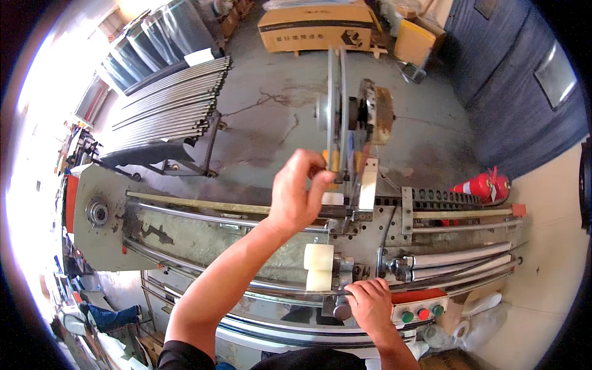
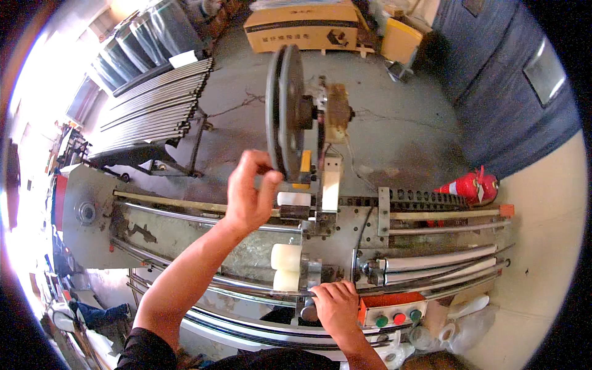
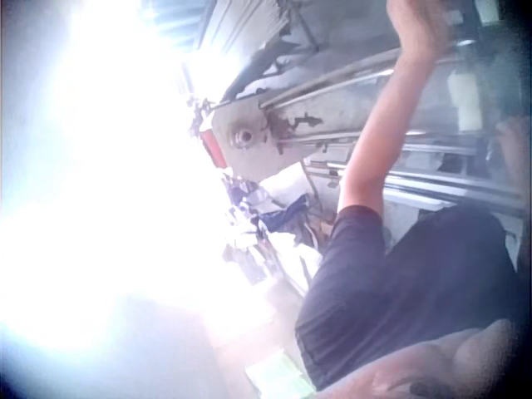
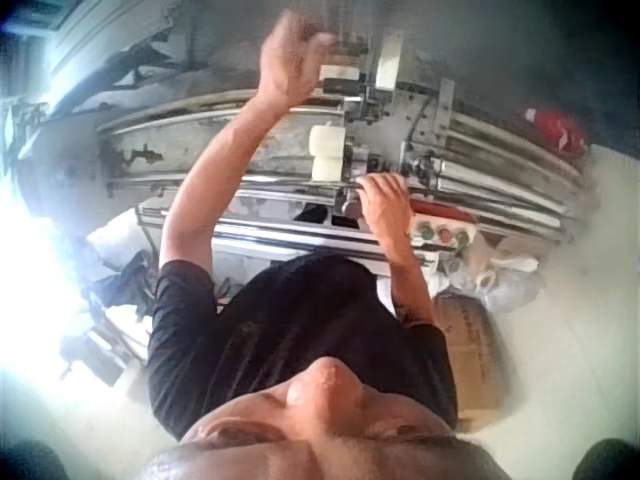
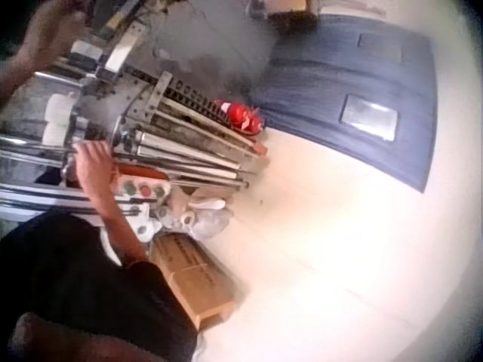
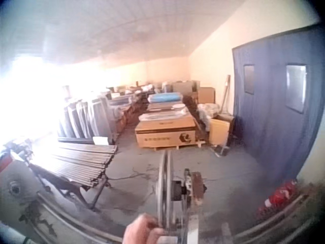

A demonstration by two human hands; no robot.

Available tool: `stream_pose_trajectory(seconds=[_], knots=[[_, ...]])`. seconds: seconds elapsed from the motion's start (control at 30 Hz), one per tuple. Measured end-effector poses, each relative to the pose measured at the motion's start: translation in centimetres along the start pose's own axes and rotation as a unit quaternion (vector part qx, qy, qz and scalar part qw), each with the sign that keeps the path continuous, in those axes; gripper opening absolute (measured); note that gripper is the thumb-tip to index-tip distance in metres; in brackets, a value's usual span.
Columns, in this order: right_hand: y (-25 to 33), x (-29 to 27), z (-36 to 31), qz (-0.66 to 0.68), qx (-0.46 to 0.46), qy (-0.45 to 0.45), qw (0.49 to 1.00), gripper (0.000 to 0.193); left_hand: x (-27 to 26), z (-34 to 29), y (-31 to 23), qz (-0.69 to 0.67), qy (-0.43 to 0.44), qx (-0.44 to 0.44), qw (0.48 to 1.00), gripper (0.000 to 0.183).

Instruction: The person takes a metal rod from a pile, inserts it into a machine, and pulls a lever to feed it through several rollers.

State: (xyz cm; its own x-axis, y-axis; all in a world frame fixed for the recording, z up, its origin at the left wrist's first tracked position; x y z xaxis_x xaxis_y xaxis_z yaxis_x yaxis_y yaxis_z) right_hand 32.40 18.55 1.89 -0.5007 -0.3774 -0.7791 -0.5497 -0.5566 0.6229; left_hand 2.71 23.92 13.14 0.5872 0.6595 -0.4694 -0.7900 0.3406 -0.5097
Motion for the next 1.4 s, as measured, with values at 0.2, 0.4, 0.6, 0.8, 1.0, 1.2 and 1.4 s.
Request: stream_pose_trajectory(seconds=[0.2, 0.4, 0.6, 0.8, 1.0, 1.2, 1.4], knots=[[-0.1, -0.4, 0.2, 0.005, 0.015, 0.004, 1.000, 0.029, 1.1, 12.7, 1.5, -0.268, -0.163, -0.162, 0.936, 0.024], [0.1, 0.0, 0.2, 0.000, 0.011, 0.007, 1.000, 0.029, 2.3, 22.1, 15.0, -0.257, -0.029, -0.343, 0.903, 0.027], [-0.2, 0.1, 0.5, -0.011, 0.023, 0.008, 1.000, 0.030, 6.3, 12.6, 18.5, -0.211, -0.072, -0.358, 0.907, 0.027], [-0.1, 0.1, 0.0, -0.002, 0.010, 0.014, 1.000, 0.030, 7.6, -16.3, 20.5, -0.177, -0.046, -0.468, 0.864, 0.016], [0.0, -0.3, 0.0, 0.001, 0.021, 0.026, 0.999, 0.028, 8.9, -20.2, 14.6, -0.198, 0.237, -0.374, 0.875, 0.025], [0.2, -0.5, -0.1, -0.011, 0.016, 0.031, 0.999, 0.025, 7.4, -20.6, 12.4, -0.331, 0.167, -0.429, 0.824, 0.012], [0.1, -0.3, -0.3, -0.005, 0.017, 0.022, 1.000, 0.024, 4.6, -22.0, 10.7, -0.305, 0.257, -0.480, 0.781, 0.014]])
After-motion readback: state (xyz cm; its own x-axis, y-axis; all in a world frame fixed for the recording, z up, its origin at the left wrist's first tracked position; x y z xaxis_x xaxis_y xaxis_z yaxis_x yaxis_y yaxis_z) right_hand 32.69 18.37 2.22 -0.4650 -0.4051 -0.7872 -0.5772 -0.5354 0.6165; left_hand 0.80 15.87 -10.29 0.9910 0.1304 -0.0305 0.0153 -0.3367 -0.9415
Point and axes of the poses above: each hand's wrist, its own z-axis towards the middle knuckle, its own x-axis out of the palm, y = z × x, the point moved 1 cm from there along z, towards the middle knuckle, and after that the axes turned 11 degrees about x, right-handed, at the moved point
